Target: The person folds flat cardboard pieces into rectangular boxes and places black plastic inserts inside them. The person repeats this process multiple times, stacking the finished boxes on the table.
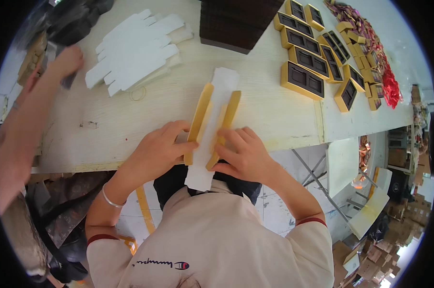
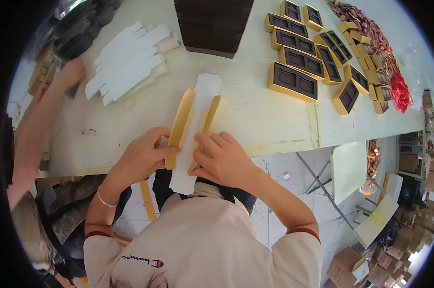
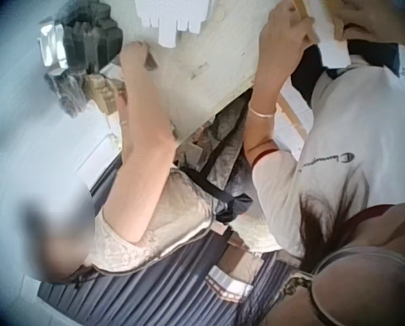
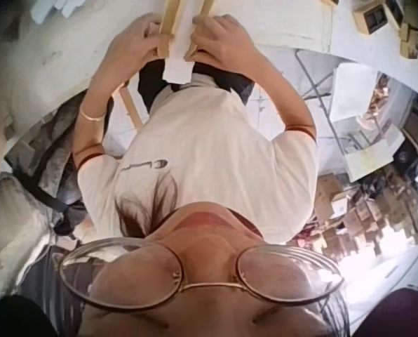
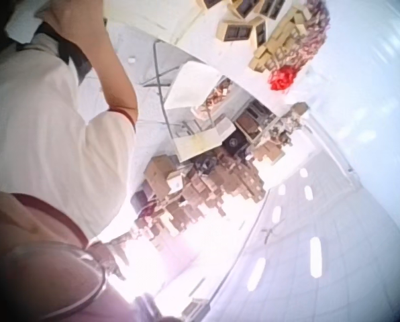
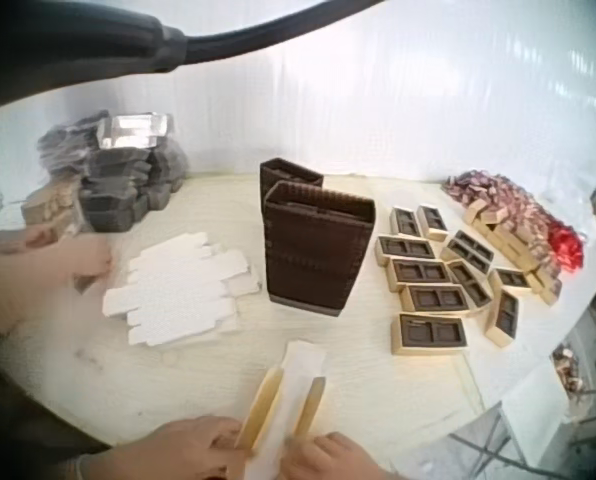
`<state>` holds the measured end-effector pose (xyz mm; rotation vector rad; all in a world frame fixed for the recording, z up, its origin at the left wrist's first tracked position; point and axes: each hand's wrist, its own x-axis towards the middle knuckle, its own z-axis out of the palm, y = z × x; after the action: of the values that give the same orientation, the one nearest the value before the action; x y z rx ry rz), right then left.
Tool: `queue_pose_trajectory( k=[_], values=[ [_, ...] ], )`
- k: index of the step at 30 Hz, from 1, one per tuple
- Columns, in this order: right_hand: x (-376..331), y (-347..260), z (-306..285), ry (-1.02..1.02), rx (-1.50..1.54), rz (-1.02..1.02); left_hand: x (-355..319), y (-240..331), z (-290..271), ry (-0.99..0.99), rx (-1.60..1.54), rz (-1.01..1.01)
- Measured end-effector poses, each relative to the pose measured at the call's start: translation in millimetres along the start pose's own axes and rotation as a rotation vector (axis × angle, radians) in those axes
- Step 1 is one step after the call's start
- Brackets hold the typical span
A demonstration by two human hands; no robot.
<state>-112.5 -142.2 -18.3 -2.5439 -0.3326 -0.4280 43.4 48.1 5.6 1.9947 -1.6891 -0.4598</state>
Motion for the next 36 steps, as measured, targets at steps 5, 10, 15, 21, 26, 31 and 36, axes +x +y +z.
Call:
queue_pose_trajectory(
  k=[5,10,15,21,26,31,36],
  values=[
    [-8.1,3.0,23.2,0.092,0.185,0.018,7.9,-4.2,13.6,0.194,0.063,0.22],
    [2.6,-4.0,18.8,0.092,0.273,0.116,10.5,10.2,30.1,0.204,-0.232,-0.024],
    [5.9,-5.4,7.4,-0.026,0.452,0.283,16.0,15.9,36.6,0.203,-0.256,-0.095],
    [-4.7,-17.2,-9.4,-0.021,0.376,0.251,16.0,15.2,45.1,0.263,-0.218,-0.093],
    [-13.4,-11.2,-4.7,0.019,0.101,0.132,18.0,20.1,46.4,0.176,-0.272,-0.135],
    [0.7,-1.1,-5.7,0.0,0.202,0.115,20.1,34.3,32.0,0.174,-0.479,-0.26],
    [-0.9,6.7,-1.8,0.037,0.135,0.023,18.3,30.5,32.6,0.158,-0.459,-0.251]
  ],
)
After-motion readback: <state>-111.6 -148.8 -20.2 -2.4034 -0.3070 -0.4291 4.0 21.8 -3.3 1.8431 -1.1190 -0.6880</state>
